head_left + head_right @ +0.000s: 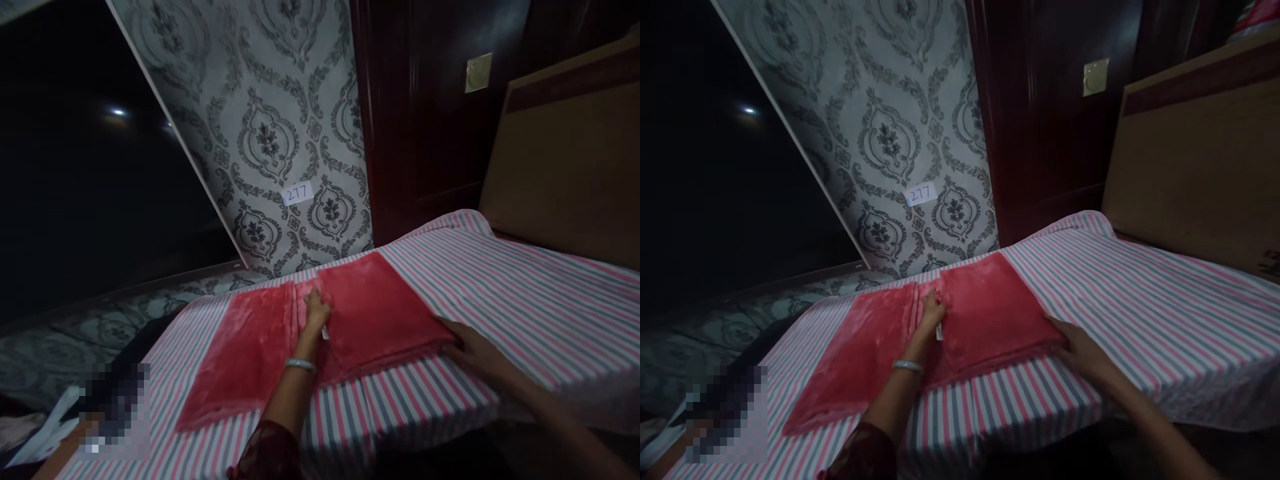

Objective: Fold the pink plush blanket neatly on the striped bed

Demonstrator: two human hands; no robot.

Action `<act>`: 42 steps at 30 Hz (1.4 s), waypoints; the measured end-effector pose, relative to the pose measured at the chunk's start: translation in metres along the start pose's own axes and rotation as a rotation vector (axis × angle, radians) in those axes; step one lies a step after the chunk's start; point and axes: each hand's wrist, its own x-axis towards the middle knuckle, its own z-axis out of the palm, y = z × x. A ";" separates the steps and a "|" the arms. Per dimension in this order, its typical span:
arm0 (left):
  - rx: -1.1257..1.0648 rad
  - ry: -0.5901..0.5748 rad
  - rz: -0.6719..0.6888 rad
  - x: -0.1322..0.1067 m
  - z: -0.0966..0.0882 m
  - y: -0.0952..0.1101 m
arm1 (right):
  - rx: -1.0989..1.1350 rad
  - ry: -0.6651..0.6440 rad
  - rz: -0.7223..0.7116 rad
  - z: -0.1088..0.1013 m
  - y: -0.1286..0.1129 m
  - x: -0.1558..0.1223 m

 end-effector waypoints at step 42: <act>0.983 -0.231 0.081 -0.014 -0.021 0.021 | -0.413 -0.103 -0.073 0.089 -0.066 0.164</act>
